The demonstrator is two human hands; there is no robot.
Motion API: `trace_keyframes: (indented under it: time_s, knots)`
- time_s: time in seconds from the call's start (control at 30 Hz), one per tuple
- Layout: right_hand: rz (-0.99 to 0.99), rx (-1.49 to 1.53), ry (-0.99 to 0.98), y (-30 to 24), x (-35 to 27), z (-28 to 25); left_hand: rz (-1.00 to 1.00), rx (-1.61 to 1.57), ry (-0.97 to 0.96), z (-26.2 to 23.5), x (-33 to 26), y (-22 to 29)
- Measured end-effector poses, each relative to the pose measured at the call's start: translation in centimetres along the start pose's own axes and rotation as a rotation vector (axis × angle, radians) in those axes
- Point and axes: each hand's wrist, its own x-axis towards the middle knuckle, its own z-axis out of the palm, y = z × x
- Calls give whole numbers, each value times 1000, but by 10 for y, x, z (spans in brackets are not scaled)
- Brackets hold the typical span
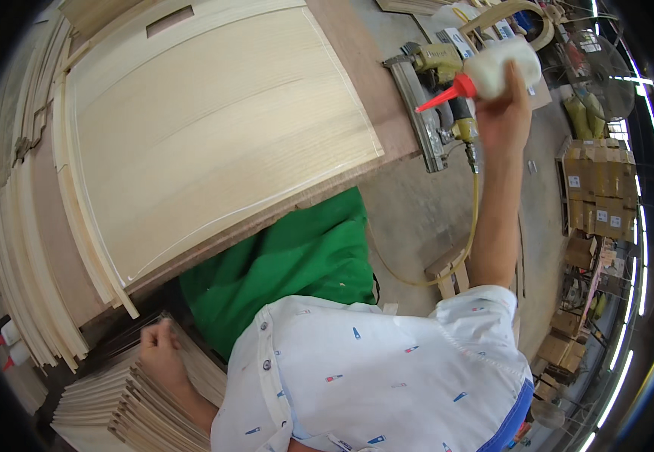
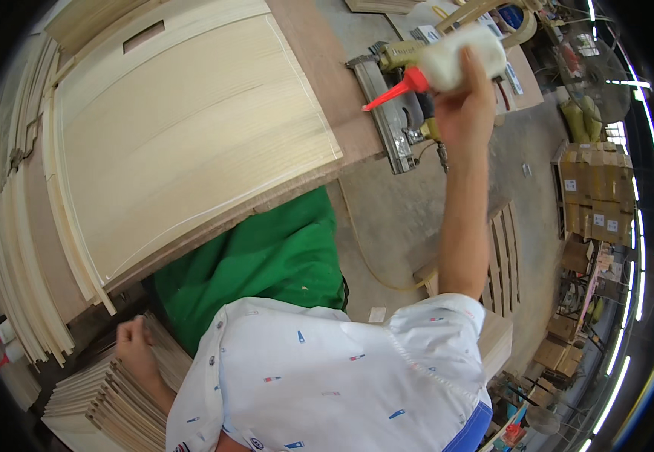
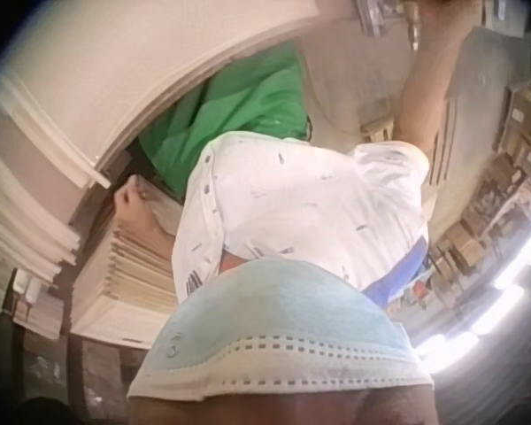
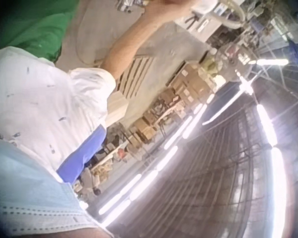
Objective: Assembling wooden panels using a pneumatic nail gun and wood glue.
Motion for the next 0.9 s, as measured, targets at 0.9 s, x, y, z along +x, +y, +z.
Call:
trace_keyframes:
  time_s: [0.9]
  knots:
    - [-359, -2100, -902, 99, 168, 75, 374, -15, 155, -19, 74, 110]
